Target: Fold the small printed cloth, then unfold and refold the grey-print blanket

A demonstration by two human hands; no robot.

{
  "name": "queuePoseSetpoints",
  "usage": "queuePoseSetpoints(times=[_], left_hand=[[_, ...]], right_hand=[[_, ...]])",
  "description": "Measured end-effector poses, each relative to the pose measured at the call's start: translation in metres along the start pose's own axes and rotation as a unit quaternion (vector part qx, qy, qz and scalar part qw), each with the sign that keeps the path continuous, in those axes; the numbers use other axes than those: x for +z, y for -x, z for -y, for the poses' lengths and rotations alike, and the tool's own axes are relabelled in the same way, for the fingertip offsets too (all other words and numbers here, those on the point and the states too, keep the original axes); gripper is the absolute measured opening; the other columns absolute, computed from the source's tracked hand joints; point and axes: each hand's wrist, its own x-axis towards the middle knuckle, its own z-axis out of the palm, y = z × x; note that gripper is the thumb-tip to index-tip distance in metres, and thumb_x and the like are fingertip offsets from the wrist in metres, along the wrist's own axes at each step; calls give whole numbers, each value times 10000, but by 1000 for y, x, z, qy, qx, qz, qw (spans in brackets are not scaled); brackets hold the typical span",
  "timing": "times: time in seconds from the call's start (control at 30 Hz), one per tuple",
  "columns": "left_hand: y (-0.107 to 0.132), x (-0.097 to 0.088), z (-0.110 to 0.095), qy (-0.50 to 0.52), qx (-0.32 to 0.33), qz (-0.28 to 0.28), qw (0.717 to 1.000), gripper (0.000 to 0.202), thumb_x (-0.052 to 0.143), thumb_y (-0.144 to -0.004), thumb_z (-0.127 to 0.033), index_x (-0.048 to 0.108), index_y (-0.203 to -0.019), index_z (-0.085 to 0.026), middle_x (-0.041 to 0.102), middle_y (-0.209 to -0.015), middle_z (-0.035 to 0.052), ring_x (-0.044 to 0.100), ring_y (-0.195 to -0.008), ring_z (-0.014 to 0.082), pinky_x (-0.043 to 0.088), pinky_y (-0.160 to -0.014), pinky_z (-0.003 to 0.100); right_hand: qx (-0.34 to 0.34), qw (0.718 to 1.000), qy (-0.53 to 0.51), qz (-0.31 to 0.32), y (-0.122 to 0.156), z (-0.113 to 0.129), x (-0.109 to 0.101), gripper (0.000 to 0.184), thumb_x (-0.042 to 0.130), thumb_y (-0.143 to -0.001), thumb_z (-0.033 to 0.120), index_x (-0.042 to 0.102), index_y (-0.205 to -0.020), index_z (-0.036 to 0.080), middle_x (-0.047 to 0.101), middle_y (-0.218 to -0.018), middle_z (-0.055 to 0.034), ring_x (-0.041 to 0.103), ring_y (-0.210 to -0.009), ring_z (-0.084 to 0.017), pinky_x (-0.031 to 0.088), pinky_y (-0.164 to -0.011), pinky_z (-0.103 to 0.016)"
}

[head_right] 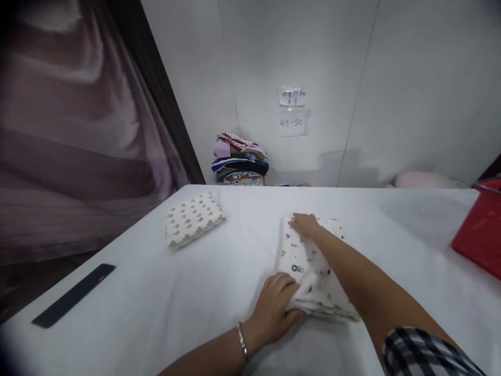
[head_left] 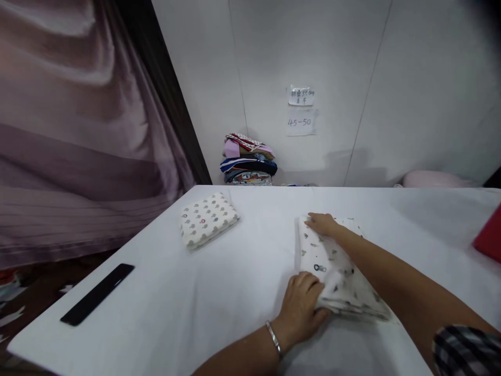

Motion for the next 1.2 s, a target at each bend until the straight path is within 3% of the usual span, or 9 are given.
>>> queuePoseSetpoints(times=[0.13,0.3,0.4,0.53,0.63,0.77,0.97,1.07,1.2], left_hand=[[-7,-6,4,-19,7,41,999,403,671,-712,-314,517,-1078,-238,551,-1096,57,441,-1078,233,362,-917,398],[-23,-16,28,-33,-19,16,999,306,587,-768,-193,534,-1063,-253,557,-1101,44,421,-1125,222,342,-946,405],[-27,-17,39,-10,-36,0,999,295,571,-772,-184,548,-1056,-258,556,-1098,36,447,-1088,208,365,-937,395],[-26,-13,45,22,-31,-11,999,343,560,-769,-159,545,-1096,-258,550,-1120,43,456,-1080,204,379,-944,399],[-25,-11,48,37,-27,-17,999,356,570,-761,-158,550,-1106,-247,547,-1125,49,456,-1078,203,389,-943,399],[-24,-9,52,47,-33,-28,998,360,582,-752,-160,554,-1103,-232,539,-1127,53,459,-1074,197,400,-945,387],[-21,-8,51,54,-69,-55,995,420,585,-729,-159,532,-1140,-224,508,-1177,63,451,-1113,209,396,-967,403],[-20,-8,48,48,-68,-70,994,435,563,-713,-127,533,-1138,-215,508,-1174,67,454,-1113,206,400,-971,395],[-18,-6,45,45,-56,-92,993,422,529,-710,-111,539,-1122,-207,518,-1163,64,464,-1109,197,391,-987,383]], right_hand=[[10,1000,14,23,-12,-12,-1,456,462,-799,542,610,-1040,185,635,-1080,-112,583,-973,-249,427,-780,-333],[79,995,32,-44,-12,-36,-5,458,315,-882,470,582,-1037,131,625,-1034,-166,567,-970,-273,405,-787,-374],[87,993,34,-70,-4,-46,-1,430,323,-888,433,544,-1126,153,593,-1124,-148,523,-1056,-276,370,-868,-410],[60,991,11,-122,17,-54,8,442,387,-866,347,456,-1258,156,439,-1335,-146,358,-1246,-287,261,-1000,-478],[9,991,-40,-124,50,-56,13,411,442,-832,310,540,-1184,122,419,-1352,-155,360,-1255,-285,279,-1028,-439],[-48,990,-103,-83,126,-51,16,363,417,-855,403,620,-1079,203,520,-1278,-71,498,-1147,-223,404,-970,-348],[-56,965,-160,-201,236,-42,33,355,428,-859,443,577,-1132,271,509,-1285,-58,476,-1171,-243,464,-922,-409],[-46,961,-147,-229,258,-42,39,316,447,-855,437,602,-1079,276,554,-1228,-53,503,-1139,-246,448,-942,-424],[-64,966,-122,-217,261,-37,30,301,410,-874,377,636,-1026,246,630,-1098,-60,566,-1036,-232,465,-901,-400]])
